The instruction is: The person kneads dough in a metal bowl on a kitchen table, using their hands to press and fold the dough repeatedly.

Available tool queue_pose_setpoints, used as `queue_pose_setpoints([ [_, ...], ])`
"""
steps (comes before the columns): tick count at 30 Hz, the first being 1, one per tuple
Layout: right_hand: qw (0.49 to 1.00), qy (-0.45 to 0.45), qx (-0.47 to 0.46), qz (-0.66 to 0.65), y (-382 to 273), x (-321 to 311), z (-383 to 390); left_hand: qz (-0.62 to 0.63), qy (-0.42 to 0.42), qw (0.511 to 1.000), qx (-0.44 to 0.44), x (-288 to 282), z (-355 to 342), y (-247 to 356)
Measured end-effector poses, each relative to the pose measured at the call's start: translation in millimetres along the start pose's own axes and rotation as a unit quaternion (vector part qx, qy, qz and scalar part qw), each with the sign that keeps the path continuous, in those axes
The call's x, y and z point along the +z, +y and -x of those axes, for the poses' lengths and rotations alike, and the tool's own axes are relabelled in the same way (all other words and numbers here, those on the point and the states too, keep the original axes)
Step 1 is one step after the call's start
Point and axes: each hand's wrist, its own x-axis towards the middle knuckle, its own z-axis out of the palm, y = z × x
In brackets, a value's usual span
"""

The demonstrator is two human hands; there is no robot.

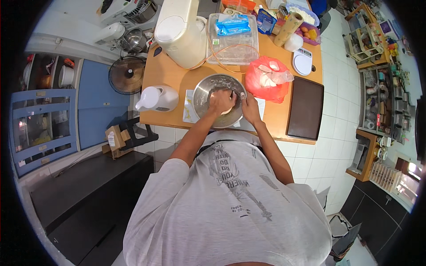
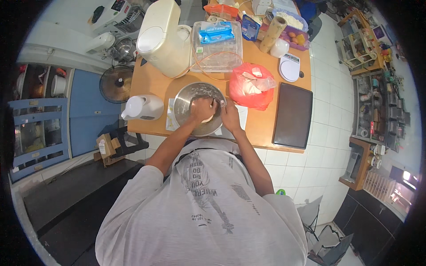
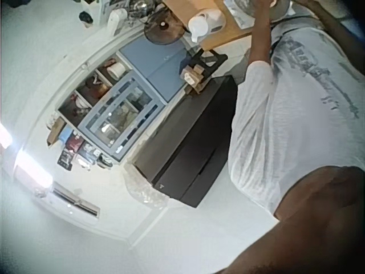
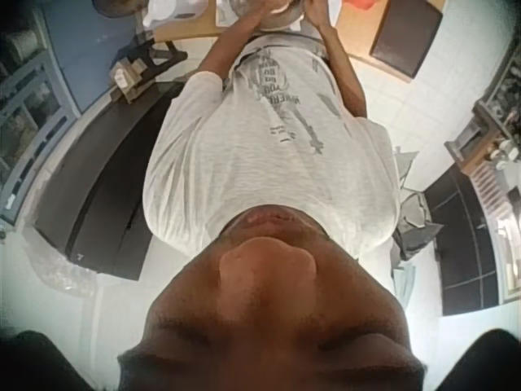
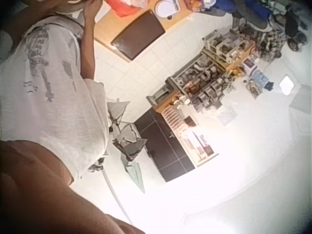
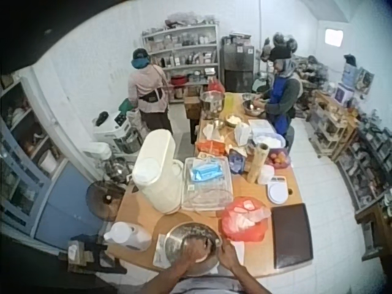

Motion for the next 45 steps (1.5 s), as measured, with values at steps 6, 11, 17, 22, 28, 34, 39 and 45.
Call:
queue_pose_setpoints([
  [6,1.0,-0.002,0.006,0.02,8.8,-10.5,-9.6,0.336,0.085,0.93,-0.125,-4.5,0.7,-26.7],
  [11,1.0,0.031,-0.004,-0.003,10.1,-9.0,-3.6,0.196,0.054,0.976,0.075,-39.2,29.1,-21.6],
  [17,0.999,0.012,-0.003,-0.029,-4.4,-13.9,-3.1,0.051,0.027,0.991,0.122,-31.0,37.3,-1.8],
  [22,1.0,0.01,0.018,-0.007,3.4,-12.5,-4.3,-0.06,0.017,0.993,0.099,4.8,14.6,7.2],
  [28,0.998,0.049,0.022,-0.009,3.2,-11.6,-1.7,-0.115,0.093,0.973,0.175,28.1,-5.3,4.7],
  [34,0.999,0.03,0.035,-0.007,4.0,-20.6,-2.2,0.387,0.054,0.894,-0.221,33.6,-37.7,-28.6],
  [39,0.999,-0.01,0.03,-0.023,7.8,-26.6,2.3,0.18,0.006,0.979,0.097,-4.0,1.1,-40.1],
  [45,0.999,-0.033,0.013,-0.03,20.1,-14.8,6.9,0.198,-0.106,0.97,0.091,-48.8,36.6,-20.6],
])
